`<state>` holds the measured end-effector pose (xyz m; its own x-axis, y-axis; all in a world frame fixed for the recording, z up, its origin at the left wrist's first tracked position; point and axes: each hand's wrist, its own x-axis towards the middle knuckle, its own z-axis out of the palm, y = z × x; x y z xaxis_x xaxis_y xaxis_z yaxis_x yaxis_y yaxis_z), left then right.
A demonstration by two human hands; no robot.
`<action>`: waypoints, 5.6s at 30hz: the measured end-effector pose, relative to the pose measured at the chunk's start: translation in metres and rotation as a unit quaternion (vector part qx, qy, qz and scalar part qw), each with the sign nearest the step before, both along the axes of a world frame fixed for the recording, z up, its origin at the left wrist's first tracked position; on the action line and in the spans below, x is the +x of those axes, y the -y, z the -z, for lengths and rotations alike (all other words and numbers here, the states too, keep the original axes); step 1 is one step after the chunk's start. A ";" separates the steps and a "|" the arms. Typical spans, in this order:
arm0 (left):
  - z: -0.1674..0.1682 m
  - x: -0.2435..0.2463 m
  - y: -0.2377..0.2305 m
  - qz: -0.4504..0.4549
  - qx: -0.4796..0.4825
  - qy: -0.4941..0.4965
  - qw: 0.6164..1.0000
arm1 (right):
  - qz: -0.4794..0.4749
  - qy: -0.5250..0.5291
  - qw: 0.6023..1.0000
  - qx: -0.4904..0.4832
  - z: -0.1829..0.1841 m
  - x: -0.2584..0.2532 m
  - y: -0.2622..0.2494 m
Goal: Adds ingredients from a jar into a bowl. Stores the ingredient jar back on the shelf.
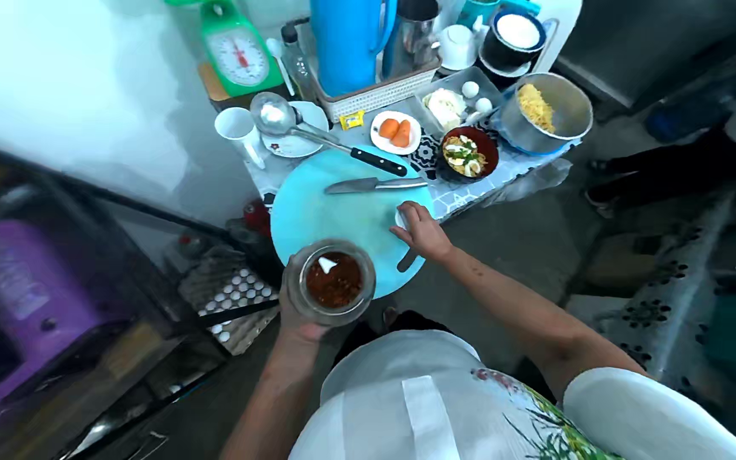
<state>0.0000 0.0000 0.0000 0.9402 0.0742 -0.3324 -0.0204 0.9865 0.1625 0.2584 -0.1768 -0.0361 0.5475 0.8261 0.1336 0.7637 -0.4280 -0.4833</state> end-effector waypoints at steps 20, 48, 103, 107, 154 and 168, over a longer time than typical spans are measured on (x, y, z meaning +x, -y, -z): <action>-0.066 0.144 0.054 -0.101 0.128 -0.190 0.968 | -0.419 0.246 0.874 0.001 -0.236 0.091 -0.019; -0.081 0.085 0.071 -0.090 0.145 -0.177 0.969 | -0.534 0.182 0.824 0.044 -0.275 0.061 0.017; -0.058 0.117 0.129 -0.143 0.131 -0.316 0.929 | 0.122 -0.197 0.968 0.093 -0.209 0.224 0.133; -0.053 0.108 0.133 -0.149 0.124 -0.292 0.937 | 0.150 -0.180 0.971 0.050 -0.178 0.234 0.133; -0.055 0.118 0.136 -0.122 0.102 -0.305 0.939 | 0.209 -0.178 0.961 0.045 -0.138 0.255 0.131; -0.053 0.126 0.134 -0.129 0.104 -0.342 0.925 | 0.129 -0.005 0.992 0.004 -0.152 0.235 0.122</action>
